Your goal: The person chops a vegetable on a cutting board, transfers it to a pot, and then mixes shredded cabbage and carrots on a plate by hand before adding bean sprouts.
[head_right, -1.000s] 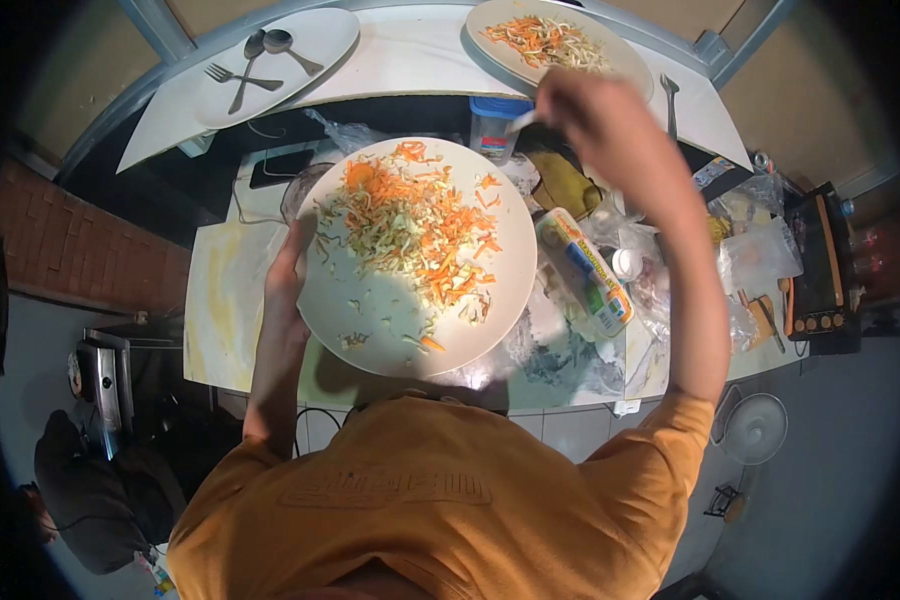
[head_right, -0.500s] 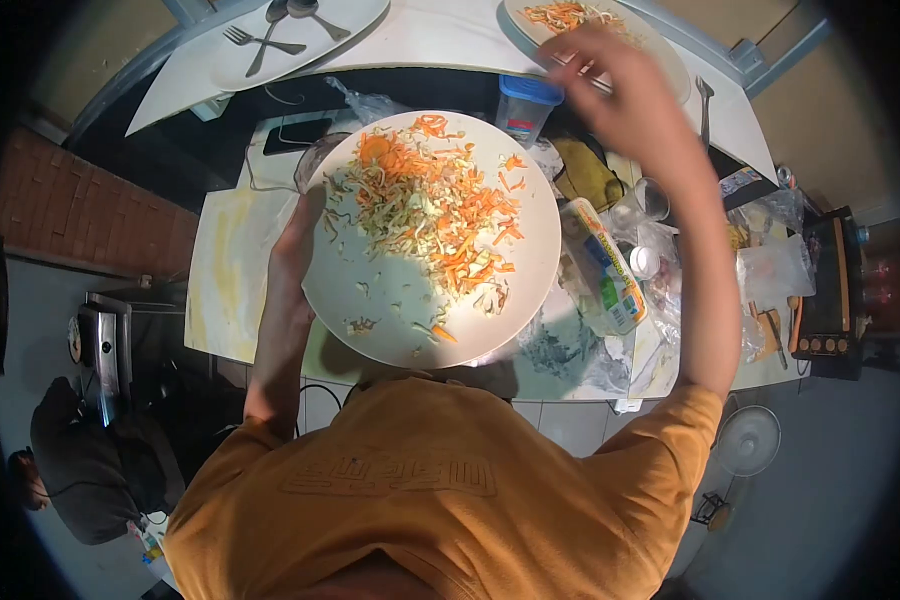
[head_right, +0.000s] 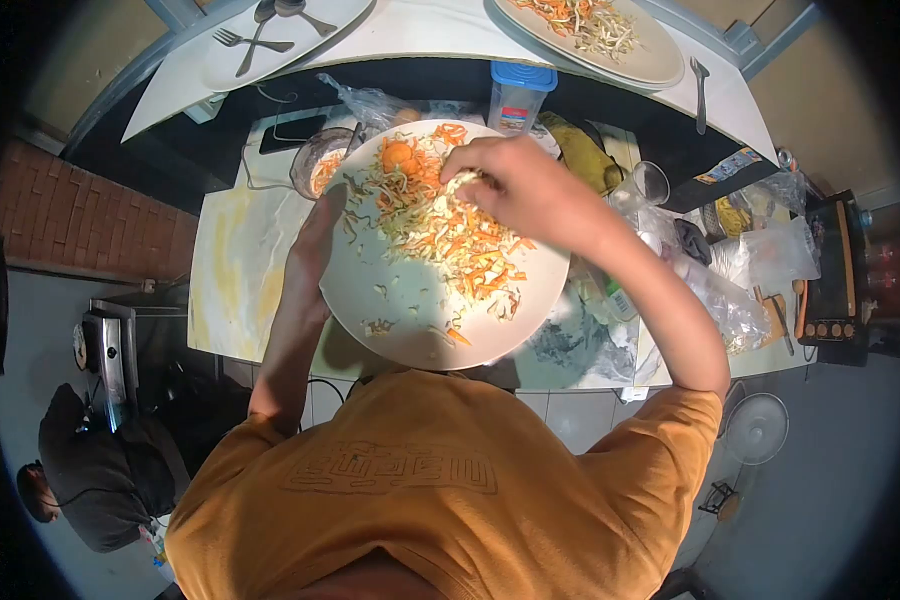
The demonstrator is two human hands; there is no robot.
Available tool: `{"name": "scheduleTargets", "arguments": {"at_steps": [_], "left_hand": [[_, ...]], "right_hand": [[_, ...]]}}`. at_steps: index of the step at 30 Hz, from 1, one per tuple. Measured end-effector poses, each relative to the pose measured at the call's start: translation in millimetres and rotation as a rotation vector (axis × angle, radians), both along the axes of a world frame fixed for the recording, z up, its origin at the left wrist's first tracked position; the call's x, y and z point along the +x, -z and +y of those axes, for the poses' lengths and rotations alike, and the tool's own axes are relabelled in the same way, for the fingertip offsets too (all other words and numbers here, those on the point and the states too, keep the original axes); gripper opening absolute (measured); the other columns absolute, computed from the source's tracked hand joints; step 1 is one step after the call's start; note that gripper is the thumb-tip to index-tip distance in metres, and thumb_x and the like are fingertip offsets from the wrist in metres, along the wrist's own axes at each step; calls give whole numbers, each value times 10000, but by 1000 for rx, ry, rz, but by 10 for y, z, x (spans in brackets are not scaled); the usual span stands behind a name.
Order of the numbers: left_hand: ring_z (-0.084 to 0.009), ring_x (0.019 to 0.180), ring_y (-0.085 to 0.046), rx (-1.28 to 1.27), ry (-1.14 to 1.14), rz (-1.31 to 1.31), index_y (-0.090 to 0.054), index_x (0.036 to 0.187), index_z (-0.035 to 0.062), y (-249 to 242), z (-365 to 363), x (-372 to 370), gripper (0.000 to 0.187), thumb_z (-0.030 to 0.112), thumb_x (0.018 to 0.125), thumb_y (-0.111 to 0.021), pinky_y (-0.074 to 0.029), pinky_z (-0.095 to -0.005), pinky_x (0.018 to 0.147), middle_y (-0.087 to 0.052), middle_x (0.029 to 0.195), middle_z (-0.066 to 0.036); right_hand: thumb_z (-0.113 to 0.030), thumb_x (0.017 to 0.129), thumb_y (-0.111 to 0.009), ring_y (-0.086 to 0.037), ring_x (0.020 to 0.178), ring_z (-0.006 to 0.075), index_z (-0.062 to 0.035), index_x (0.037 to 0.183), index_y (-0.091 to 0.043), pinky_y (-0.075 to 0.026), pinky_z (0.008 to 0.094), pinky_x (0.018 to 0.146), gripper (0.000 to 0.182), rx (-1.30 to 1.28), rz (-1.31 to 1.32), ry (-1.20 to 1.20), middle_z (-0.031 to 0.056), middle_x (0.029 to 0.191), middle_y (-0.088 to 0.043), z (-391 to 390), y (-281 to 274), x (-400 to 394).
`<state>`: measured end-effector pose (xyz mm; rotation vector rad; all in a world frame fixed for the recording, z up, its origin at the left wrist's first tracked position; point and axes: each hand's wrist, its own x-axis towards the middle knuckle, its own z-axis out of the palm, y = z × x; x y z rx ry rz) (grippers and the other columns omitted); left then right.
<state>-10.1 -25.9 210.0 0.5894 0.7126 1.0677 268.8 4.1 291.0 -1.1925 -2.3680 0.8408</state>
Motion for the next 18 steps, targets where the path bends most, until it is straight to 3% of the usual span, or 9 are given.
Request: {"name": "scheduleTargets", "arguments": {"at_steps": [1, 3, 4, 9, 14, 18], "left_hand": [[-247, 1258, -613, -9, 27, -39, -419, 1498, 37, 45, -12, 4, 536, 399, 1104, -449, -534, -395, 1034, -576, 1407, -135], [-248, 1257, -614, -32, 51, -73, -419, 1496, 35, 91, -27, 24, 531, 395, 1107, -442, -536, -399, 1032, -578, 1404, -139], [-249, 1256, -614, -56, 76, -107, -420, 1495, 33, 100, -36, 45, 527, 392, 1110, -435, -538, -403, 1030, -580, 1400, -143], [-250, 1257, -616, -10, 91, -109, -421, 1488, 23, -16, -105, 108, 522, 386, 1113, -427, -538, -411, 1030, -581, 1398, -152], [-255, 1267, -613, 10, 95, -85, -417, 1489, 21, 3, -114, 90, 524, 386, 1113, -426, -533, -416, 1040, -574, 1411, -157], [-263, 1282, -608, 29, 85, -83, -404, 1502, 29, 11, -114, 56, 535, 392, 1109, -434, -532, -420, 1049, -568, 1427, -155]], "right_hand": [[-75, 963, -675, -697, 958, 234, -56, 1237, -677, -546, 358, 834, 275, 1, 1, -1, 104, 1123, -721, 35, -4, 52], [-85, 1005, -639, -656, 854, 143, -43, 1207, -688, -531, 331, 774, 213, -101, 43, 37, 81, 991, -731, 88, -62, 109], [-92, 1031, -605, -572, 837, 82, -43, 1233, -681, -505, 294, 780, 221, -109, 1, 25, 43, 998, -701, 90, -138, 123], [-90, 1044, -581, -527, 876, 82, -46, 1279, -667, -453, 244, 815, 254, -257, 124, 9, 19, 1033, -666, 23, -257, 142], [80, 991, -466, -566, 920, 91, -19, 1261, -670, -469, 255, 867, 352, -297, 224, -74, 53, 1086, -692, -197, -441, 45], [131, 940, -429, -598, 951, 90, 0, 1248, -668, -502, 265, 886, 412, -367, 326, -36, 63, 1119, -698, -154, -335, 195]]}}
